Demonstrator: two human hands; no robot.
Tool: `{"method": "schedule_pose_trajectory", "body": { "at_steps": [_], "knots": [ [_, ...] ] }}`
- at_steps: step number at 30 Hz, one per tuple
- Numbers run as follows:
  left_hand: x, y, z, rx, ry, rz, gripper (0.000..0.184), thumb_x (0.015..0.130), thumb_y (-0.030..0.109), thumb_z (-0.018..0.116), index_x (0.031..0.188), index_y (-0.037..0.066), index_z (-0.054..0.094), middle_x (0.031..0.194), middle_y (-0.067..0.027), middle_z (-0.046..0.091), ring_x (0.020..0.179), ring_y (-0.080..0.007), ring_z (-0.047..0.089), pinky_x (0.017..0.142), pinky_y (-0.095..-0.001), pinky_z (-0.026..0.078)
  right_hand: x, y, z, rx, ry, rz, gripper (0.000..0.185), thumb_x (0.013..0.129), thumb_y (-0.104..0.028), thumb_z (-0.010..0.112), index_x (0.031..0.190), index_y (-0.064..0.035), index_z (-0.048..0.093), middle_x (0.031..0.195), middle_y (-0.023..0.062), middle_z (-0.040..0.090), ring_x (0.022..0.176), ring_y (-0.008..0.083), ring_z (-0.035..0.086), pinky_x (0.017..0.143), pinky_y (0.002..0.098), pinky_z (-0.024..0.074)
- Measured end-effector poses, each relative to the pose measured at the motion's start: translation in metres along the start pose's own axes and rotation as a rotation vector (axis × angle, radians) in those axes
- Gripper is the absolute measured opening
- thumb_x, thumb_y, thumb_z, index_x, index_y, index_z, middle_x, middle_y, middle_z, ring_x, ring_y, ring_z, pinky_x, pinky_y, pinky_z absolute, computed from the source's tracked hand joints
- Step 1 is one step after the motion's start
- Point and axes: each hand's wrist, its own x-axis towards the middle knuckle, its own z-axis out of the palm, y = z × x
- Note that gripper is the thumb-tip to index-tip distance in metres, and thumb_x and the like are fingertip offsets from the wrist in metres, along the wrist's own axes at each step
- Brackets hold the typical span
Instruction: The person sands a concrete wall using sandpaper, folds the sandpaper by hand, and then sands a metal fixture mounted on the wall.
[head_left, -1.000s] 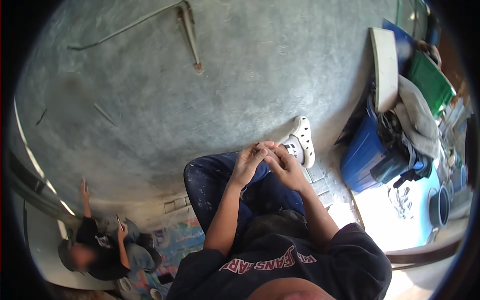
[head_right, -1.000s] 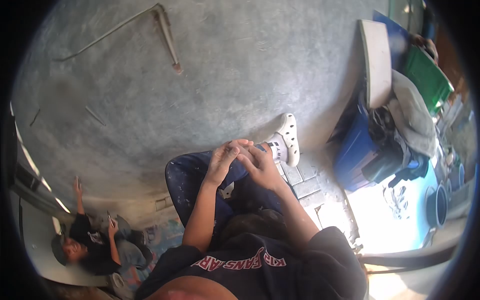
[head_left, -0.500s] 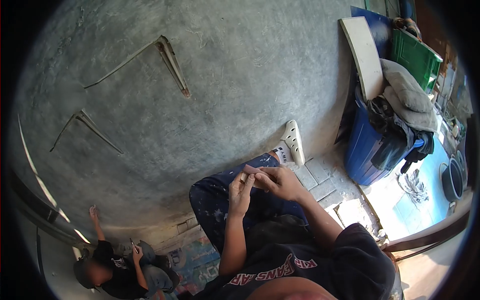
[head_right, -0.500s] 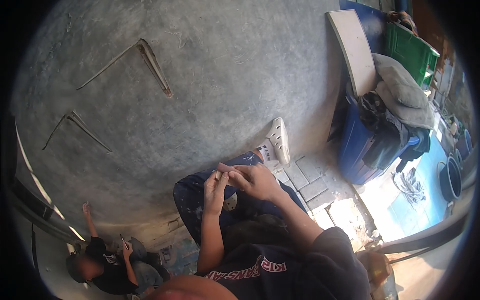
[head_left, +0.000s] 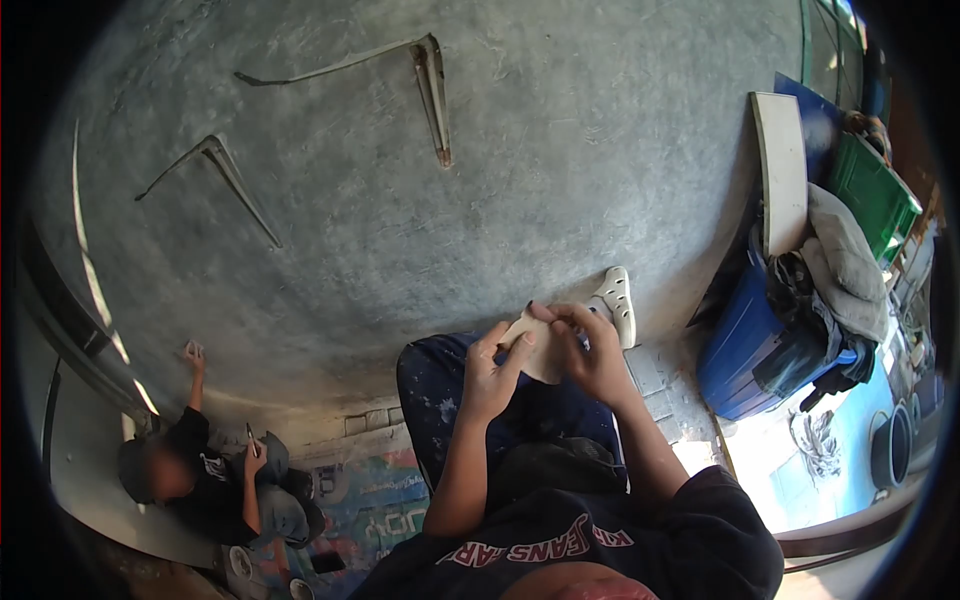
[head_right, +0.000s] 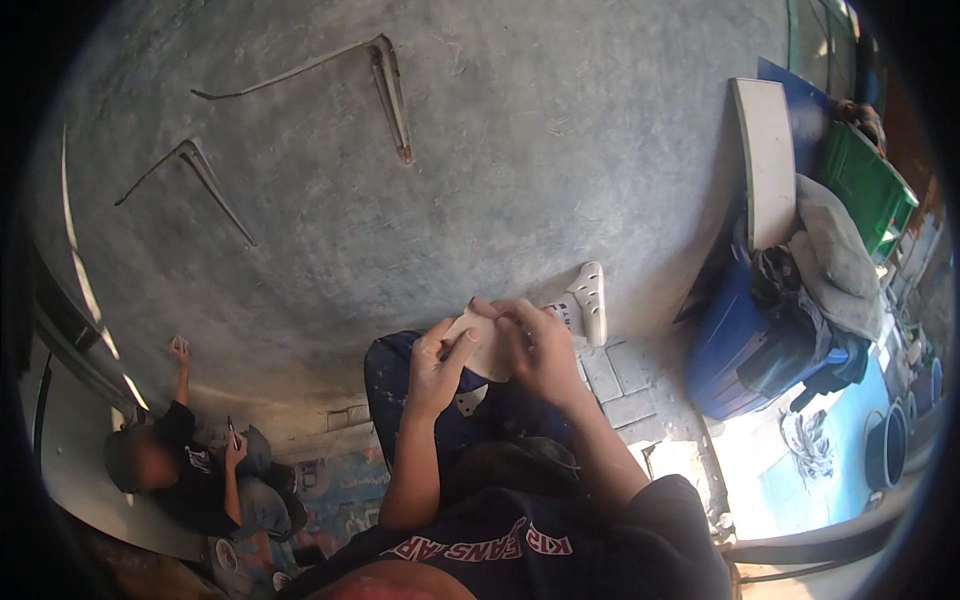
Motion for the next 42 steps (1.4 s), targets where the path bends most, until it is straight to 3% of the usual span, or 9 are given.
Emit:
{"method": "schedule_pose_trajectory", "body": {
  "at_steps": [3, 6, 10, 15, 21, 26, 31, 34, 42],
  "knots": [
    [0.013, 0.010, 0.009, 0.096, -0.116, 0.048, 0.024, 0.095, 0.019, 0.059, 0.094, -0.005, 0.059, 0.073, -0.0083, 0.061, 0.070, -0.0070, 0.052, 0.063, -0.0272, 0.044, 0.015, 0.000, -0.005, 0.174, 0.002, 0.081, 0.023, 0.093, -0.010, 0.052, 0.112, 0.0023, 0.056, 0.105, 0.0207, 0.066, 0.092, 0.0391, 0.063, 0.085, 0.0415, 0.0461],
    [0.036, 0.016, 0.010, 0.107, -0.166, 0.117, 0.024, 0.095, 0.020, 0.056, 0.094, -0.003, 0.059, 0.080, -0.0164, 0.065, 0.073, -0.0193, 0.062, 0.067, -0.0326, 0.047, 0.030, 0.013, -0.003, -0.089, 0.050, -0.029, 0.024, 0.094, -0.010, 0.051, 0.114, 0.0025, 0.055, 0.109, 0.0221, 0.065, 0.094, 0.0398, 0.063, 0.081, 0.0383, 0.0479],
    [0.062, 0.012, 0.003, 0.100, -0.154, 0.088, 0.027, 0.097, 0.023, 0.053, 0.091, -0.003, 0.058, 0.073, -0.0139, 0.060, 0.069, -0.0144, 0.056, 0.064, -0.0312, 0.045, 0.039, 0.036, 0.008, -0.001, 0.058, 0.046, 0.041, 0.091, -0.022, 0.060, 0.123, 0.0018, 0.049, 0.097, 0.0253, 0.063, 0.090, 0.0418, 0.061, 0.077, 0.0414, 0.0473],
    [0.087, -0.014, -0.007, -0.102, -0.096, 0.021, 0.037, 0.101, 0.029, 0.045, 0.078, 0.000, 0.051, 0.064, 0.0005, 0.040, 0.065, -0.0067, 0.035, 0.057, -0.0268, 0.035, 0.053, 0.031, 0.027, -0.077, 0.049, 0.048, 0.042, 0.092, -0.025, 0.059, 0.123, 0.0017, 0.050, 0.096, 0.0250, 0.063, 0.087, 0.0424, 0.060, 0.075, 0.0416, 0.0465],
    [0.100, -0.044, -0.018, -0.108, -0.129, -0.041, 0.039, 0.102, 0.030, 0.046, 0.077, 0.001, 0.052, 0.065, 0.0027, 0.038, 0.065, -0.0046, 0.035, 0.057, -0.0251, 0.034, 0.071, 0.061, 0.047, -0.049, 0.024, 0.119, 0.031, 0.099, -0.022, 0.046, 0.116, -0.0021, 0.062, 0.100, 0.0168, 0.067, 0.085, 0.0350, 0.062, 0.078, 0.0401, 0.0459],
    [0.117, -0.083, -0.014, -0.081, -0.043, -0.062, 0.033, 0.101, 0.026, 0.047, 0.084, 0.000, 0.058, 0.065, 0.0035, 0.043, 0.061, -0.0035, 0.036, 0.052, -0.0248, 0.033, 0.080, 0.090, 0.057, 0.065, 0.040, 0.182, 0.021, 0.093, -0.009, 0.058, 0.110, -0.0007, 0.066, 0.091, 0.0129, 0.069, 0.082, 0.0161, 0.065, 0.076, 0.0305, 0.0491],
    [0.135, -0.127, -0.004, -0.232, 0.129, -0.071, 0.027, 0.102, 0.018, 0.045, 0.085, 0.001, 0.058, 0.066, 0.0046, 0.046, 0.062, -0.0028, 0.037, 0.053, -0.0239, 0.034, 0.073, 0.135, 0.072, -0.136, 0.119, 0.095, 0.033, 0.081, -0.004, 0.067, 0.114, -0.0023, 0.066, 0.086, 0.0113, 0.068, 0.078, 0.0220, 0.065, 0.076, 0.0318, 0.0489],
    [0.132, -0.154, -0.008, -0.204, 0.159, -0.078, 0.026, 0.101, 0.016, 0.045, 0.081, 0.001, 0.052, 0.066, 0.0040, 0.043, 0.064, -0.0036, 0.037, 0.056, -0.0235, 0.034, 0.070, 0.136, 0.074, -0.161, -0.167, 0.144, 0.046, 0.078, -0.014, 0.071, 0.122, -0.0036, 0.063, 0.087, 0.0128, 0.067, 0.079, 0.0276, 0.065, 0.076, 0.0343, 0.0481],
    [0.106, -0.211, -0.009, -0.221, 0.101, -0.282, 0.022, 0.100, 0.011, 0.043, 0.084, -0.001, 0.054, 0.067, 0.0011, 0.047, 0.064, -0.0050, 0.039, 0.057, -0.0250, 0.037, 0.055, 0.193, 0.092, -0.048, -0.274, 0.456, 0.027, 0.088, -0.015, 0.067, 0.109, 0.0023, 0.065, 0.089, 0.0142, 0.071, 0.079, 0.0185, 0.068, 0.072, 0.0302, 0.0508]
  ]
}}
